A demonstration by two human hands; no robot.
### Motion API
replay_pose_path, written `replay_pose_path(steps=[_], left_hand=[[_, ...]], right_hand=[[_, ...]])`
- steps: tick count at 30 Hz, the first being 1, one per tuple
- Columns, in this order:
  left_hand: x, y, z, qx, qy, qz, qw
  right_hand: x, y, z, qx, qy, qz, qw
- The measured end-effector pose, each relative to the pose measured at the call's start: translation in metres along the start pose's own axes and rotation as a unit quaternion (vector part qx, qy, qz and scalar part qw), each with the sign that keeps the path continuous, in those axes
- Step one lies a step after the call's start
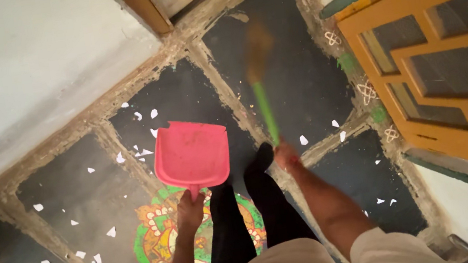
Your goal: The person sweeps paper scraps and debris across a dark tiled floor using a broom and collects them into a pink dustpan.
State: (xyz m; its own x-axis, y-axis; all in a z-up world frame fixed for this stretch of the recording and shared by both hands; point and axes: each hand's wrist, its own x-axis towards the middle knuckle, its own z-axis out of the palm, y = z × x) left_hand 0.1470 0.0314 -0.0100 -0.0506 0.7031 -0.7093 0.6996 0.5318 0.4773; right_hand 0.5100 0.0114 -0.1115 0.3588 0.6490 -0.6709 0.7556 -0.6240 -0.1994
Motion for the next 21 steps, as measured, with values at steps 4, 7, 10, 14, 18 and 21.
replay_pose_path(steps=[4, 7, 10, 14, 18, 21], left_hand=[[-0.011, 0.022, 0.021, -0.02, -0.002, -0.013, 1.0], [-0.019, 0.04, 0.032, -0.035, -0.026, -0.014, 0.999], [-0.028, 0.054, 0.045, -0.063, -0.031, 0.023, 0.997], [-0.026, 0.049, 0.063, -0.053, -0.054, -0.028, 0.997], [-0.025, 0.03, 0.08, -0.041, -0.016, -0.011, 0.999], [-0.022, 0.026, 0.087, -0.078, -0.002, -0.018, 0.997]], right_hand=[[-0.051, 0.007, 0.014, -0.026, -0.078, -0.132, 0.988], [-0.066, 0.045, -0.003, -0.001, -0.063, -0.158, 0.985], [-0.039, 0.095, -0.04, 0.012, -0.011, -0.122, 0.992], [0.053, 0.126, -0.094, 0.028, 0.073, 0.005, 0.997], [0.162, 0.084, -0.132, 0.07, 0.144, -0.004, 0.987], [0.203, 0.024, -0.125, 0.064, 0.11, -0.026, 0.991]])
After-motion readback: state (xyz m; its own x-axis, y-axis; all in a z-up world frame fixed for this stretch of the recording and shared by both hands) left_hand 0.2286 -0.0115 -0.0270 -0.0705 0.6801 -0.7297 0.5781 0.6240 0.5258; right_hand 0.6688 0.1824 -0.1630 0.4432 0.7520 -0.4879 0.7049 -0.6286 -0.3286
